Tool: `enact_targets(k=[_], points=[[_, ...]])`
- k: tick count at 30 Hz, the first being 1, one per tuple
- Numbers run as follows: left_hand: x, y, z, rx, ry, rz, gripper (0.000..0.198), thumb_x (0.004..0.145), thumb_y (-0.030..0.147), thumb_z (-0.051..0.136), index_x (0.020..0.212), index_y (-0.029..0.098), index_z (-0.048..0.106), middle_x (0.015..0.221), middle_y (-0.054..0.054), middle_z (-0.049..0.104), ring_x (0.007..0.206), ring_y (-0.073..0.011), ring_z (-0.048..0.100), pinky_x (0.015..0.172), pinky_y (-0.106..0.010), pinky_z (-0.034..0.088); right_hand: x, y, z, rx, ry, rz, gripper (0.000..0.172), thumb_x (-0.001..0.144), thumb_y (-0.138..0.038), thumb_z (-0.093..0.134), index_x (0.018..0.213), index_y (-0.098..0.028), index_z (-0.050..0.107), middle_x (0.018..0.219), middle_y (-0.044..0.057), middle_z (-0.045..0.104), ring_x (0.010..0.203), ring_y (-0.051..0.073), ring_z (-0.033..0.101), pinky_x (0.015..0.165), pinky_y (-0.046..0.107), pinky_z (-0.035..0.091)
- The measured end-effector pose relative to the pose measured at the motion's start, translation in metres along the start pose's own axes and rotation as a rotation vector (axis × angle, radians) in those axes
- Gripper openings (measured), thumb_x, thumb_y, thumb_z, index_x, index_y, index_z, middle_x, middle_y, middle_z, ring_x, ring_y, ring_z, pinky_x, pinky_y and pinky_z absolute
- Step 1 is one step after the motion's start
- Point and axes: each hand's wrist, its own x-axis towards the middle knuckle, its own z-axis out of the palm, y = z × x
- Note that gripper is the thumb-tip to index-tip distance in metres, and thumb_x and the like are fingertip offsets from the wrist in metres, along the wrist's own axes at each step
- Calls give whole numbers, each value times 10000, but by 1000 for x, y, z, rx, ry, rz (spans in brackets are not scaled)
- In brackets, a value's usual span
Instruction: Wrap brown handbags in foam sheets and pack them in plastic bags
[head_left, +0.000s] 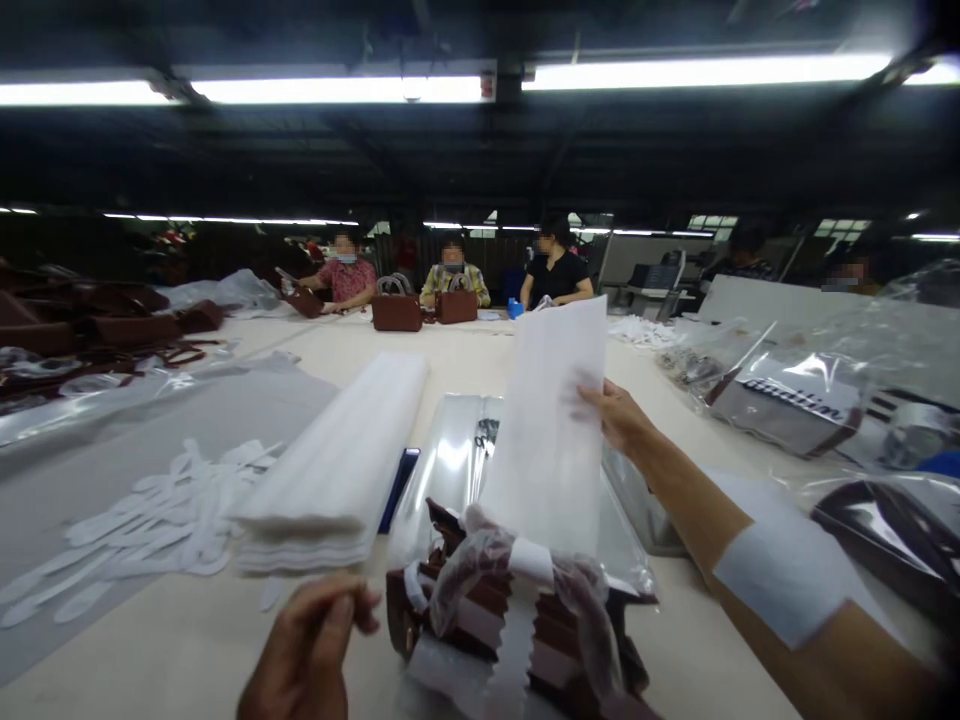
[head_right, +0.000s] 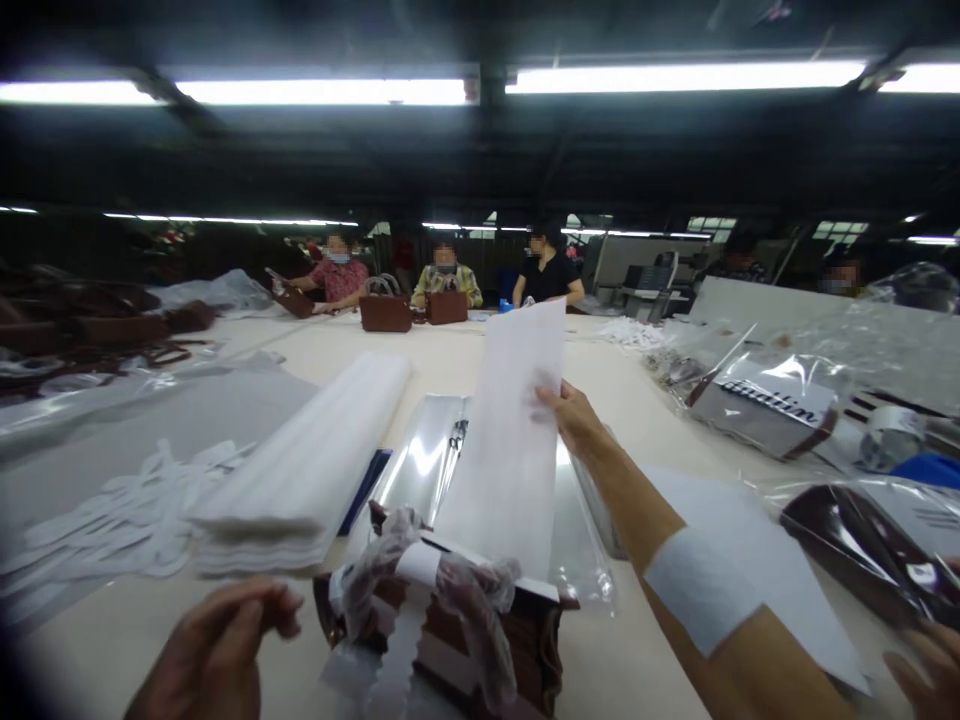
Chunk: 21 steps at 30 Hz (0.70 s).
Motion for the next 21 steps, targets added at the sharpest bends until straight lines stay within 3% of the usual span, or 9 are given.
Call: enact_targets(k=[2, 4, 7, 9, 11, 14, 17, 21], points=[[45, 30, 19, -50, -146, -52, 322, 748, 431, 595, 931, 167, 585, 843, -30, 623, 713, -163, 584, 657, -274, 494, -16, -26, 12, 52, -115, -64, 283, 779, -236, 620, 1055, -195, 573, 957, 42, 625, 771, 148, 608, 626, 236, 504], [75, 57, 47, -81, -388, -119, 465, 744, 459, 600, 1107, 174, 537, 1076, -83, 592, 942, -223, 573, 805, -345, 479, -35, -42, 25, 87, -222, -85, 327, 766, -286, 635, 1076, -201, 576, 978, 55, 631, 814, 175, 615, 691, 273, 512], [92, 83, 91, -200, -628, -226, 767, 663, 458, 697, 1304, 207, 358, 1379, -131, 345, 1218, -302, 382, 960, -421, 378, -62, -49, 43, 130, -452, -48, 347, 765, -308, 638, 1087, -194, 577, 969, 70, 641, 835, 190, 619, 765, 317, 501], [90, 88, 112, -342, -699, -244, 857, 623, 420, 743, 1330, 209, 308, 1360, -152, 365, 1202, -321, 397, 945, -437, 385, -74, -45, 56, 100, -659, -27, 298, 782, -327, 622, 1040, -181, 595, 919, 67, 649, 792, 169, 619, 748, 297, 493], [85, 89, 122, -496, -722, -207, 790, 637, 363, 744, 1299, 186, 351, 1230, -151, 498, 1097, -293, 496, 900, -411, 420, -81, -39, 69, 30, -816, -41, 278, 793, -358, 607, 990, -162, 613, 865, 62, 648, 750, 152, 610, 717, 278, 484], [80, 84, 123, -610, -683, -175, 611, 683, 313, 710, 1210, 154, 446, 1036, -106, 601, 929, -221, 576, 832, -342, 450, -82, -34, 85, -62, -889, -92, 315, 780, -408, 608, 928, -131, 627, 802, 59, 640, 709, 149, 592, 692, 282, 473], [81, 79, 117, -602, -612, -162, 488, 678, 297, 709, 1105, 154, 520, 954, -66, 626, 858, -183, 583, 792, -298, 451, -77, -36, 95, -160, -867, -176, 356, 746, -458, 617, 855, -120, 633, 763, 47, 631, 695, 161, 578, 685, 295, 467], [83, 73, 115, -511, -610, -173, 355, 680, 309, 702, 957, 123, 580, 893, -65, 641, 811, -184, 586, 760, -300, 457, -74, -44, 95, -314, -684, -325, 269, 682, -400, 677, 733, -138, 642, 740, 23, 622, 771, 201, 565, 791, 336, 438]])
